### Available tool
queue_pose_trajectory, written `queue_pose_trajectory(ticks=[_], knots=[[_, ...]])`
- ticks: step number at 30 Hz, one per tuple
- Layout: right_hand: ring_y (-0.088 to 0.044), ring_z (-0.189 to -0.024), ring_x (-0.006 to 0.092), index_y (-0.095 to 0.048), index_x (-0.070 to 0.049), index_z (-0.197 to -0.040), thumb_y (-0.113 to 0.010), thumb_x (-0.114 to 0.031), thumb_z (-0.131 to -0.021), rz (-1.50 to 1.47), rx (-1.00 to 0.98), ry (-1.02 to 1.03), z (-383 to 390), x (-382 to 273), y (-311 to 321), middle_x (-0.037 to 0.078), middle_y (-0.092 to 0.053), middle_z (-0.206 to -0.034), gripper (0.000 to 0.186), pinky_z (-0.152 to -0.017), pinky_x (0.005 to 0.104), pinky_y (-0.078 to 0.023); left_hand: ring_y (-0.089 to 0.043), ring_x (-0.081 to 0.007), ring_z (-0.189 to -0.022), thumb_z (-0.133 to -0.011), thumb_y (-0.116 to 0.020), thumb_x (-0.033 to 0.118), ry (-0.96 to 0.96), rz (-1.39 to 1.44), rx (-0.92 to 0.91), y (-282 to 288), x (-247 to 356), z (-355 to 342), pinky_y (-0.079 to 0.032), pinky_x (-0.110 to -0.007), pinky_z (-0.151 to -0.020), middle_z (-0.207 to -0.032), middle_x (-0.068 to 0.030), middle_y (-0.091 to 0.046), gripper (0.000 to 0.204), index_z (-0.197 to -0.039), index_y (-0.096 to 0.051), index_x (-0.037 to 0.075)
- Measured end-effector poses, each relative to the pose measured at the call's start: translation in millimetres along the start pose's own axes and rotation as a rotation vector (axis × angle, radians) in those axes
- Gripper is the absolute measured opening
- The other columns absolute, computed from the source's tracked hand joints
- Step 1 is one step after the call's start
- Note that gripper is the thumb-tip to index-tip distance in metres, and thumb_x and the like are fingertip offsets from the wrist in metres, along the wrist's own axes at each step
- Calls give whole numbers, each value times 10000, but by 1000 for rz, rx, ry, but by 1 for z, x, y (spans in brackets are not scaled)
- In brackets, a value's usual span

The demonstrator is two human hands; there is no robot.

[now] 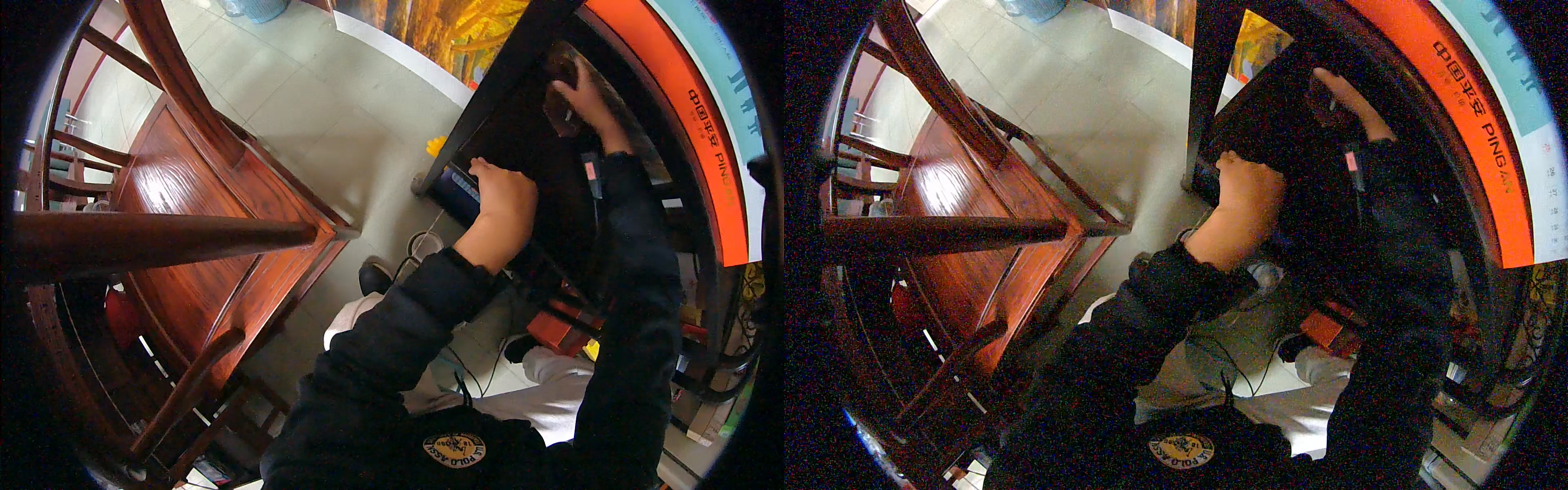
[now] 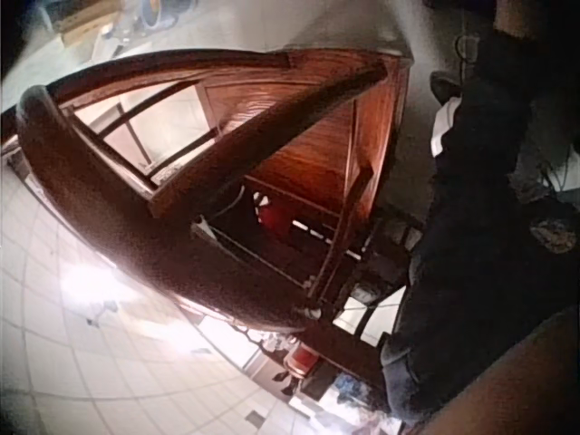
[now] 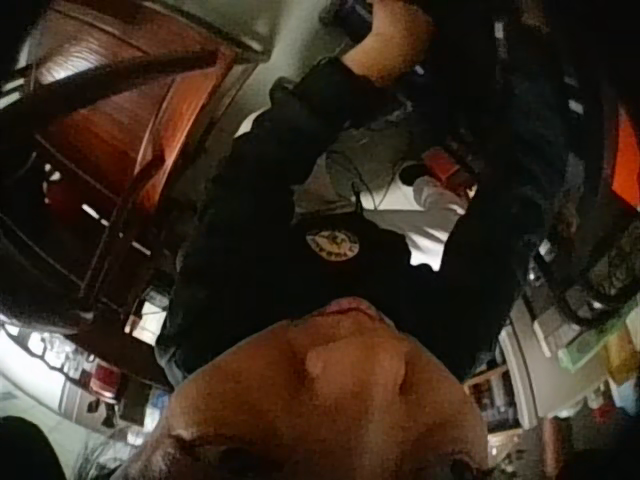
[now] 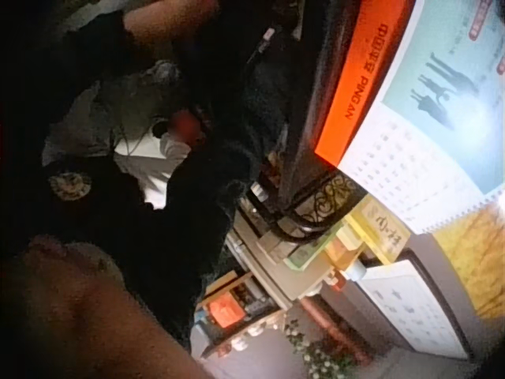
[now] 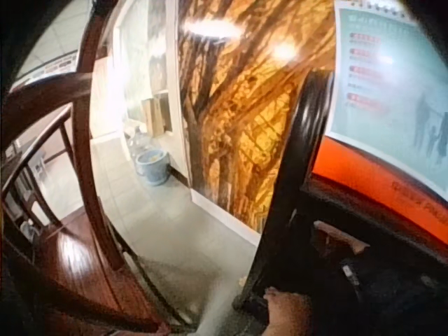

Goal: The person clears items from a small metal shelf, then wipes the shelf surface and each item with a cloth. They handle a snack bag, a cloth, a notebook, a teapot, a glass pitcher, and several cups, wiping each before placing them back on the shelf.

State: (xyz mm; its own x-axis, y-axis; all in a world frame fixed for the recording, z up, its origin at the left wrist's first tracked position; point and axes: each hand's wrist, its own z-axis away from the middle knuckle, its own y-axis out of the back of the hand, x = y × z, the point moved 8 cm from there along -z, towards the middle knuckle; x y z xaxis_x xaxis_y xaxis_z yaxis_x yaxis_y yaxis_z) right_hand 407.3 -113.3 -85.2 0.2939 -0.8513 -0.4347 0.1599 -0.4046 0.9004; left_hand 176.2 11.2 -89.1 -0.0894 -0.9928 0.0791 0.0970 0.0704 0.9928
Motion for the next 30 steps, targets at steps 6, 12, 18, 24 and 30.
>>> queue_pose_trajectory(ticks=[6,12,18,24,30], knots=[[-361,-1261,382,-340,4,-1334,-596,-139,-825,290,-21,113,-29,-45,-38,216,-334,-1390,588,-1026,405,-330,-587,-372,-1006,-697,-690,255,28,13,-48,1,-4,-2,-415,-450,-861,-947,-118,-687,221,-872,-726,126],[-451,-1119,404,-460,-48,-1163,-521,37,-789,203,436,361,-29,-44,-2,174,-444,-1234,389,-926,441,-404,-585,-392,-1029,-753,-637,231,-13,58,-194,-8,-1,-5,-417,-455,-872,-1021,-163,-665,232,-924,-716,97],[-414,-1221,362,-272,-95,-1396,-600,-233,-830,421,282,202,-22,-38,-27,166,-380,-1376,668,-983,458,-369,-529,-438,-1103,-823,-543,183,32,28,-116,2,-2,-1,-412,-491,-898,-1130,-246,-586,267,-1020,-685,72],[-440,-1195,380,-264,-116,-1403,-535,-251,-863,428,130,27,-28,-36,-30,165,-450,-1329,620,-972,557,-328,-458,-476,-1182,-849,-515,189,-56,75,-274,-9,0,-3,-417,-501,-849,-1227,-330,-488,329,-1114,-644,42],[-482,-1141,401,-341,-155,-1355,-499,-184,-852,520,64,-37,-38,-14,-22,201,-528,-1232,527,-946,563,-339,-477,-462,-1168,-845,-520,173,-50,105,-269,-8,1,-4,-400,-494,-861,-1194,-253,-556,299,-1088,-665,76]])
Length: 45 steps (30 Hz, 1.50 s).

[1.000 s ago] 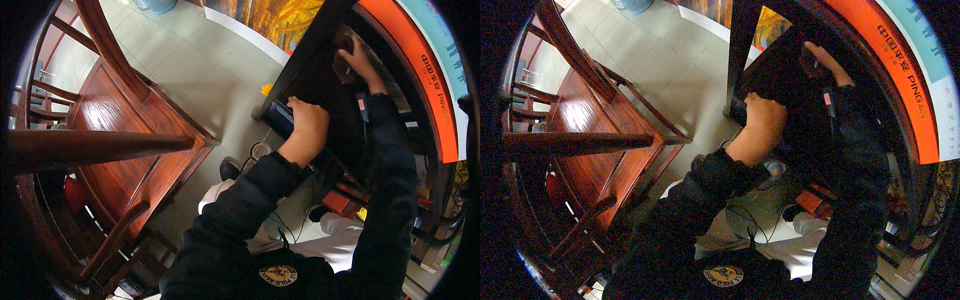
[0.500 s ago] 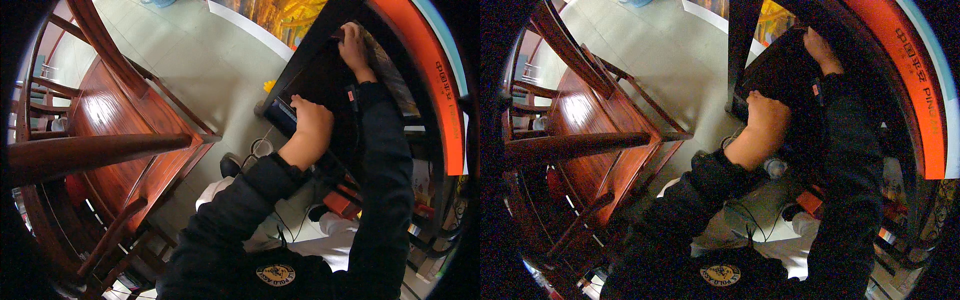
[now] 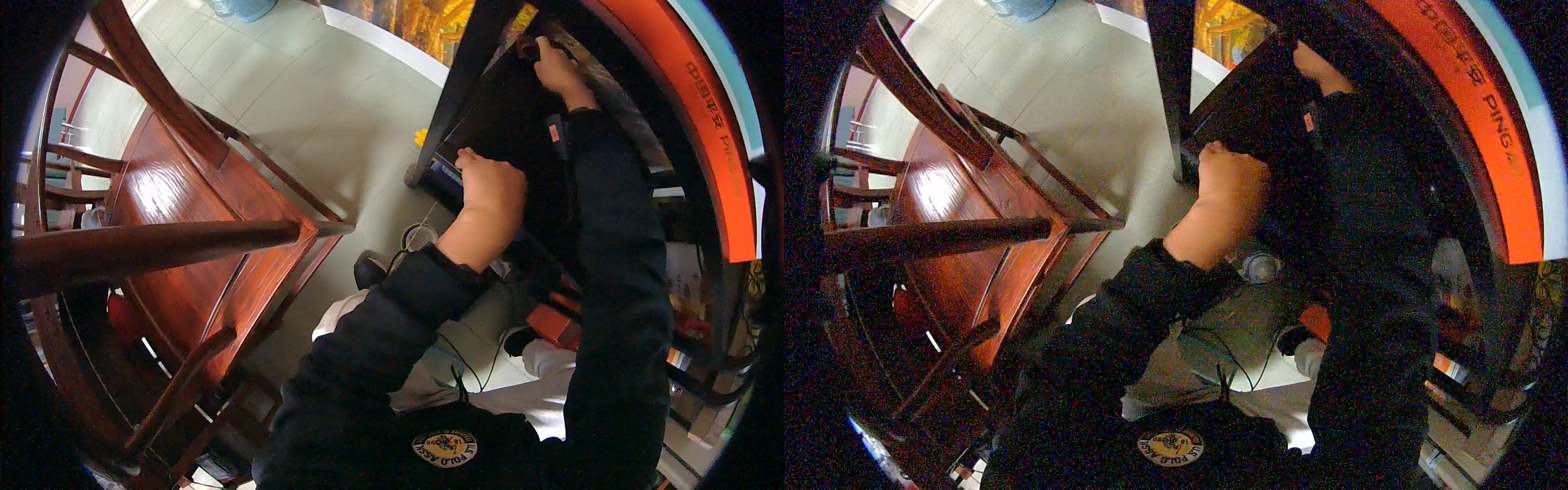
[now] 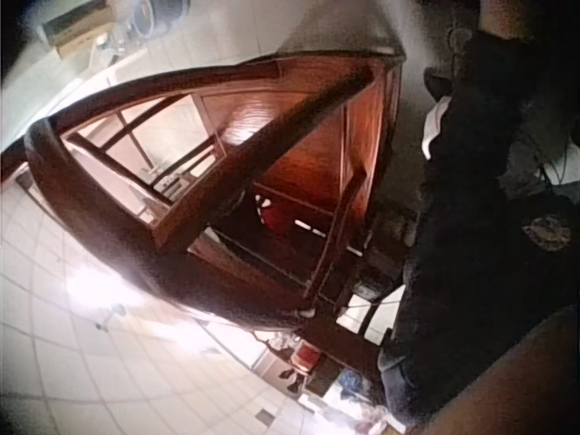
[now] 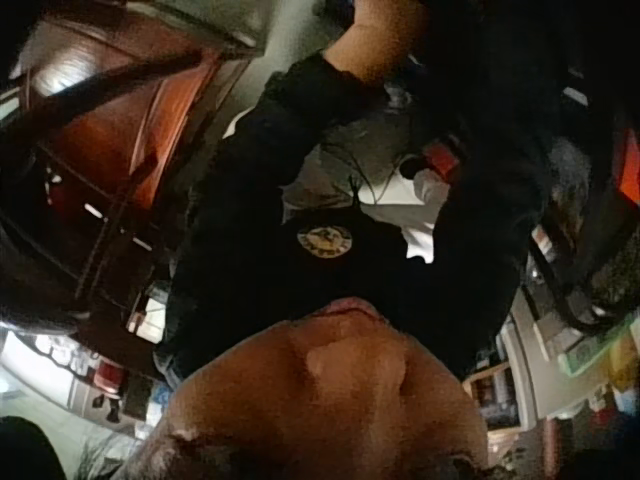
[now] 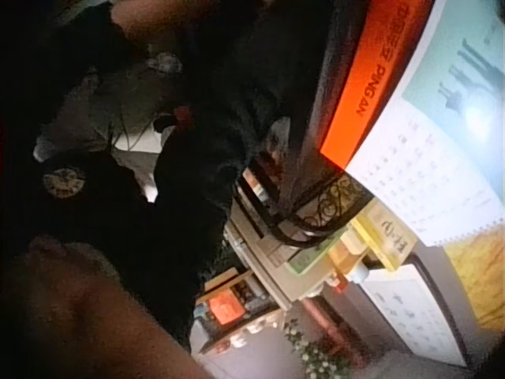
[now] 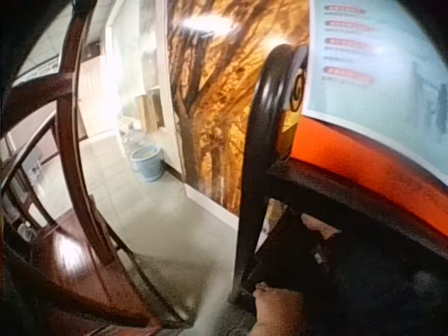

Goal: The person clears items from a small metal shelf, then wipes the shelf surface and each item with a cloth. They handle a snack bag, a cloth, a notebook, a teapot, a glass pitcher, and several cups, wiping each before placing them back on the shelf.

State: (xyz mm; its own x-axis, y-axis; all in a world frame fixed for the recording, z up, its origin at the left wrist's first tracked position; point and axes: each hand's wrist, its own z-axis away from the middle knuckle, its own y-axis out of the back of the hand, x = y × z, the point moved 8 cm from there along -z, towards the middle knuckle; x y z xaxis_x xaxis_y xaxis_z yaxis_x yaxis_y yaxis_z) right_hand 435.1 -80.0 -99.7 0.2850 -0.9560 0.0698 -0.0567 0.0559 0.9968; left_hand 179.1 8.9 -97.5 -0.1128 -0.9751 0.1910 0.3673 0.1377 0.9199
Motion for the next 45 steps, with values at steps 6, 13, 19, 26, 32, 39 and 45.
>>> queue_pose_trajectory(ticks=[6,13,19,26,32,39,45], knots=[[-499,-1121,396,-386,-122,-1310,-497,-169,-846,-91,5,-68,31,52,-15,218,-530,-1221,480,-935,516,-367,-559,-386,-1032,-792,-576,188,23,-37,104,8,1,6,-389,-455,-837,-1019,-130,-653,213,-954,-699,126],[-513,-1099,411,-400,-83,-1286,-538,-134,-835,-308,114,-199,113,152,-16,230,-532,-1214,474,-927,461,-408,-633,-295,-859,-753,-588,186,14,-124,276,12,5,14,-429,-385,-733,-863,-106,-689,151,-778,-724,127],[-482,-1131,434,-381,-81,-1318,-548,-126,-814,81,103,-415,159,183,-3,260,-502,-1238,534,-958,477,-389,-436,-380,-1226,-860,-506,222,-44,-125,201,9,35,25,-296,-495,-967,-1322,-243,-461,381,-1189,-598,54],[-428,-1220,378,-468,-92,-1287,-426,-94,-840,-58,152,-319,141,163,-17,188,-453,-1331,449,-1027,448,-338,-536,-330,-1114,-806,-554,179,-193,-149,134,-6,79,26,-391,-417,-872,-1157,-193,-599,313,-1065,-656,37],[-463,-1172,412,-462,-113,-1265,-444,-166,-846,19,252,-394,163,168,-11,184,-469,-1312,423,-978,513,-368,-616,-304,-942,-782,-587,160,-191,-109,112,-3,84,18,-429,-418,-791,-942,-94,-680,177,-901,-706,107],[-466,-1179,399,-494,-114,-1261,-478,-288,-855,-4,-49,-640,195,222,-2,189,-472,-1312,442,-987,478,-365,-589,-341,-1039,-771,-616,159,-205,-71,78,-7,83,18,-385,-471,-858,-1023,-133,-665,221,-963,-703,93],[-461,-1188,389,-495,-117,-1265,-478,-287,-861,-7,0,-631,193,237,-2,189,-469,-1315,439,-995,468,-359,-609,-310,-990,-750,-619,154,-196,-118,121,-6,82,19,-429,-419,-820,-961,-107,-680,176,-895,-710,109]])
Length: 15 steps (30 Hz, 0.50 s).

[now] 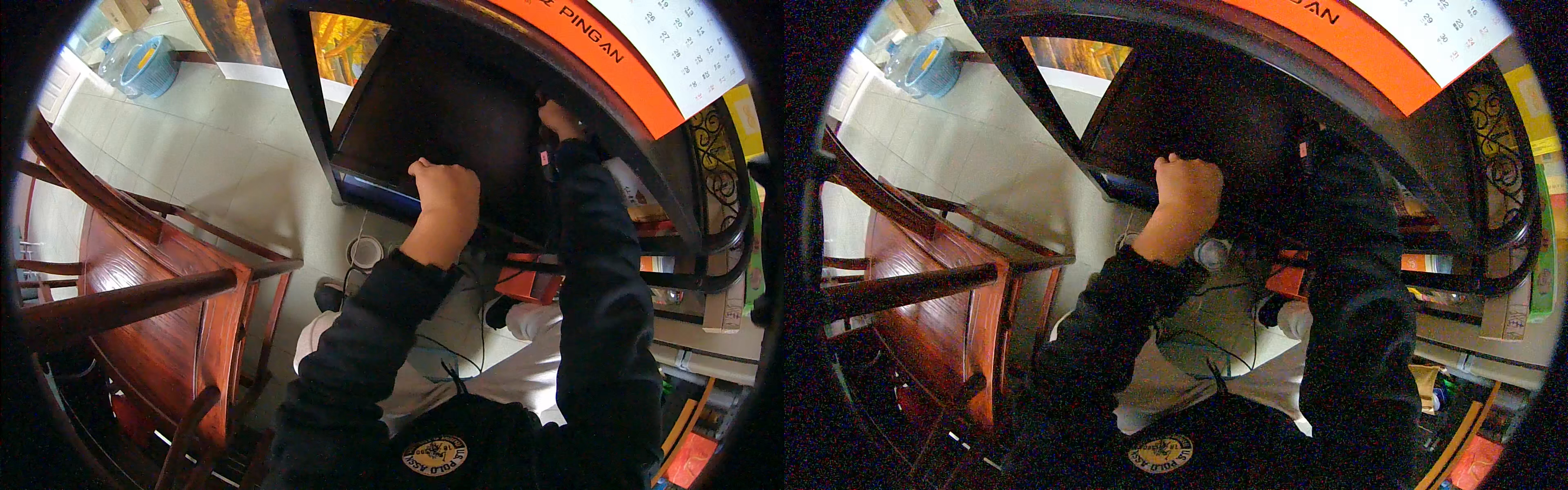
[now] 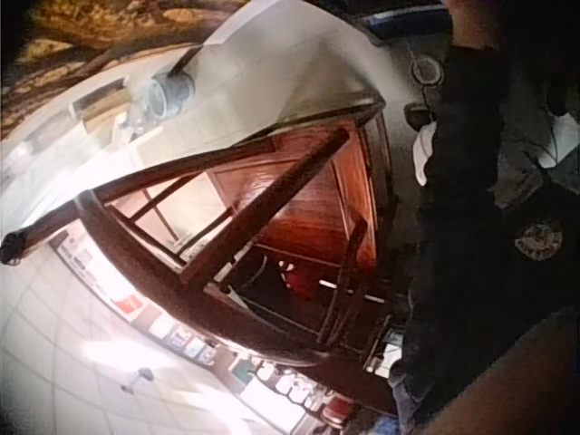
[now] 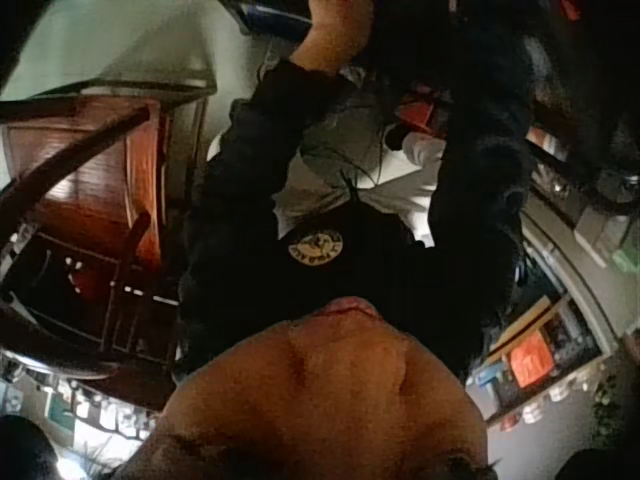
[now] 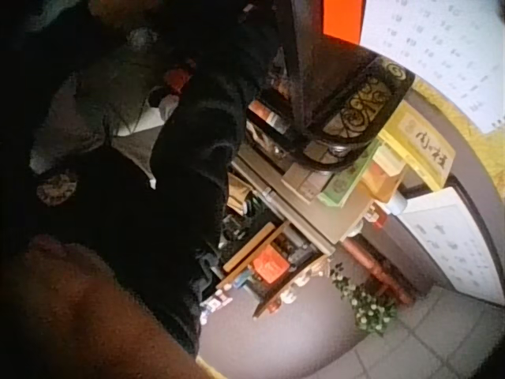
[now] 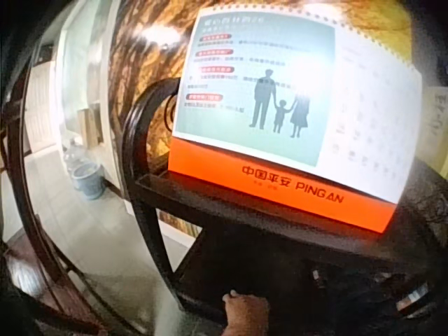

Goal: The person clears items from a small metal shelf, then wipes the shelf surface and each item with a cloth. They handle a snack bag, a cloth, a notebook, a teapot, a glass pitcher, and several cups, wiping each before placing them back on the shelf.

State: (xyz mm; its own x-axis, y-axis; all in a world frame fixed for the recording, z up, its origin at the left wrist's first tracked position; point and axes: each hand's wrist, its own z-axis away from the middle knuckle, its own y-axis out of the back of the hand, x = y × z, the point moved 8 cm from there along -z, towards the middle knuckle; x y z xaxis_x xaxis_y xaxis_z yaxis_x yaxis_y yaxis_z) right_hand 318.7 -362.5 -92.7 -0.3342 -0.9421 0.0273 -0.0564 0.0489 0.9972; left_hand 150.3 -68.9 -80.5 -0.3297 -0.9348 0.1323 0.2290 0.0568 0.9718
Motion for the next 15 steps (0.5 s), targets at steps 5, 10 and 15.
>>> queue_pose_trajectory(ticks=[5,10,15], knots=[[-457,-1196,381,-497,-119,-1268,-478,-287,-866,8,73,-13,-4,3,2,189,-467,-1318,437,-1002,459,-354,-617,-326,-1009,-778,-617,133,-14,59,-76,-1,4,-2,-380,-503,-859,-1029,-141,-667,219,-973,-705,90],[-453,-1203,373,-498,-121,-1272,-478,-286,-870,17,47,-34,6,4,2,189,-465,-1321,435,-1009,451,-349,-640,-297,-949,-770,-622,128,-9,42,15,2,2,0,-380,-511,-857,-959,-99,-688,218,-969,-706,106],[-449,-1211,364,-499,-123,-1275,-478,-286,-875,38,29,-31,48,-16,-2,189,-463,-1323,432,-1016,443,-344,-636,-291,-889,-745,-604,157,-24,15,85,5,3,0,-428,-404,-724,-868,-76,-682,144,-839,-709,127]])
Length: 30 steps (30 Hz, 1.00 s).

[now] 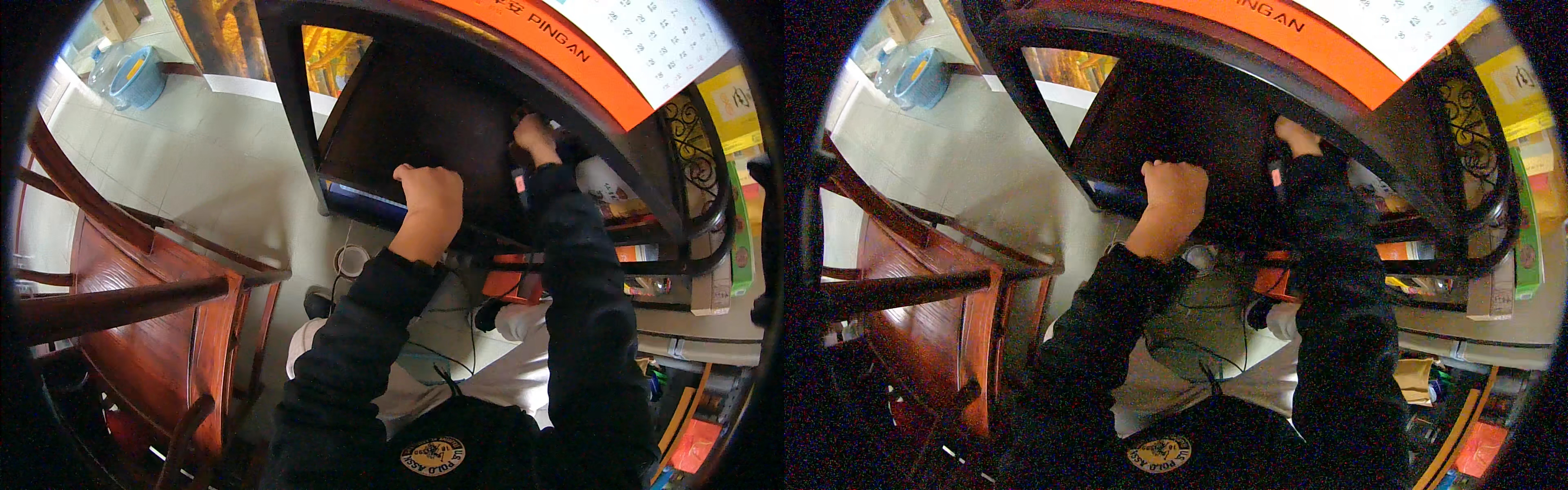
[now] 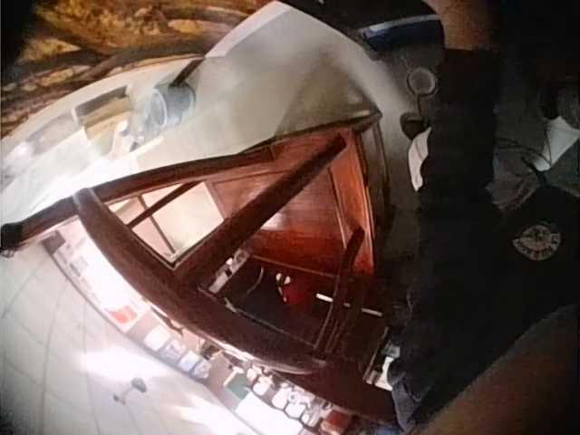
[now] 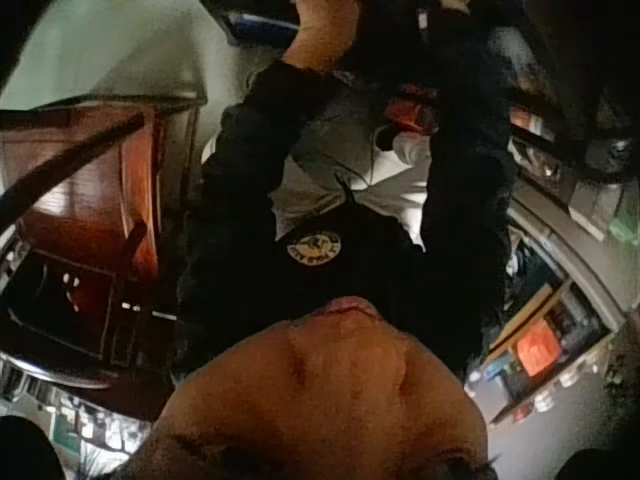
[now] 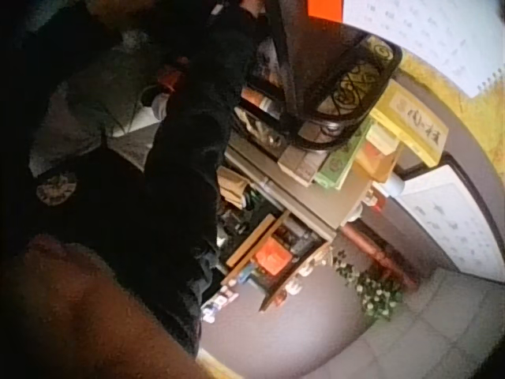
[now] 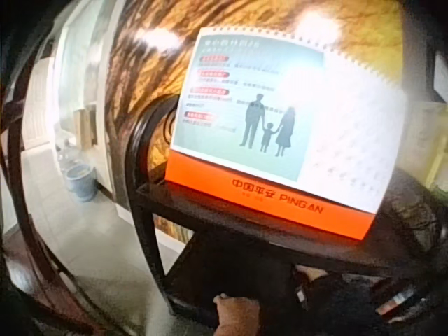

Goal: The person clears items from a small metal shelf, then wipes the shelf surface and each item with a cloth. They handle a snack bag, a cloth, a notebook, a teapot, a glass pitcher, and several cups, wiping each before placing them back on the shelf.

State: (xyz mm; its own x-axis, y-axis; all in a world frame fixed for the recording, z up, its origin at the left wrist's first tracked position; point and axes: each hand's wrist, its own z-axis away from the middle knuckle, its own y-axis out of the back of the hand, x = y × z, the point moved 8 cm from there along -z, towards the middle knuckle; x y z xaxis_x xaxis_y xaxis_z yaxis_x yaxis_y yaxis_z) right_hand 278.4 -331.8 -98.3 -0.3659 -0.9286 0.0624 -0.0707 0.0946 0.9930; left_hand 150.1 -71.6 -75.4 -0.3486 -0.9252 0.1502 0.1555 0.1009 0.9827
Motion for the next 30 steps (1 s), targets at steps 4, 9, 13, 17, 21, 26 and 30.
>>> queue_pose_trajectory(ticks=[4,9,13,17,21,26,30], knots=[[-395,-1269,329,-490,-119,-1285,-417,-310,-905,46,-237,-38,29,-20,0,161,-449,-1347,432,-1051,461,-288,-638,-281,-853,-733,-608,148,0,-11,35,0,2,0,-425,-401,-716,-853,-71,-679,132,-815,-708,124],[-338,-1307,334,-448,-136,-1331,-447,-303,-897,-85,215,-163,52,-18,65,187,-410,-1374,465,-1083,449,-233,-641,-278,-817,-703,-618,138,-24,-47,141,1,2,3,-429,-391,-678,-791,-70,-675,105,-767,-700,124],[-339,-1308,322,-419,-121,-1350,-507,-323,-862,-96,47,-211,38,5,52,182,-376,-1401,536,-1073,426,-260,-642,-281,-806,-684,-630,138,-27,-11,115,0,-1,3,-431,-385,-679,-775,-68,-673,85,-736,-696,126],[-372,-1269,344,-445,-100,-1309,-539,-299,-829,-110,-105,-137,1,26,13,196,-401,-1359,528,-1044,425,-293,-641,-275,-798,-683,-636,142,-17,-5,88,2,0,2,-431,-384,-682,-770,-66,-674,86,-737,-701,128],[-412,-1224,356,-487,-78,-1253,-564,-276,-801,-62,-149,-40,-29,41,-13,214,-443,-1298,498,-1010,430,-327,-641,-270,-802,-701,-629,145,-18,-8,53,0,1,1,-436,-386,-689,-772,-68,-675,94,-752,-707,132],[-463,-1169,370,-539,-52,-1182,-594,-246,-766,9,-185,29,-46,52,-23,235,-496,-1221,462,-967,437,-369,-642,-267,-801,-715,-619,149,-12,-37,95,-1,-1,0,-442,-390,-692,-772,-65,-677,98,-753,-708,135],[-504,-1124,382,-580,-31,-1126,-618,-222,-738,83,-235,94,-50,59,-25,253,-538,-1159,434,-932,442,-403,-644,-268,-764,-711,-619,148,-16,-39,88,-1,2,-1,-446,-399,-666,-747,-61,-674,97,-746,-708,135]])
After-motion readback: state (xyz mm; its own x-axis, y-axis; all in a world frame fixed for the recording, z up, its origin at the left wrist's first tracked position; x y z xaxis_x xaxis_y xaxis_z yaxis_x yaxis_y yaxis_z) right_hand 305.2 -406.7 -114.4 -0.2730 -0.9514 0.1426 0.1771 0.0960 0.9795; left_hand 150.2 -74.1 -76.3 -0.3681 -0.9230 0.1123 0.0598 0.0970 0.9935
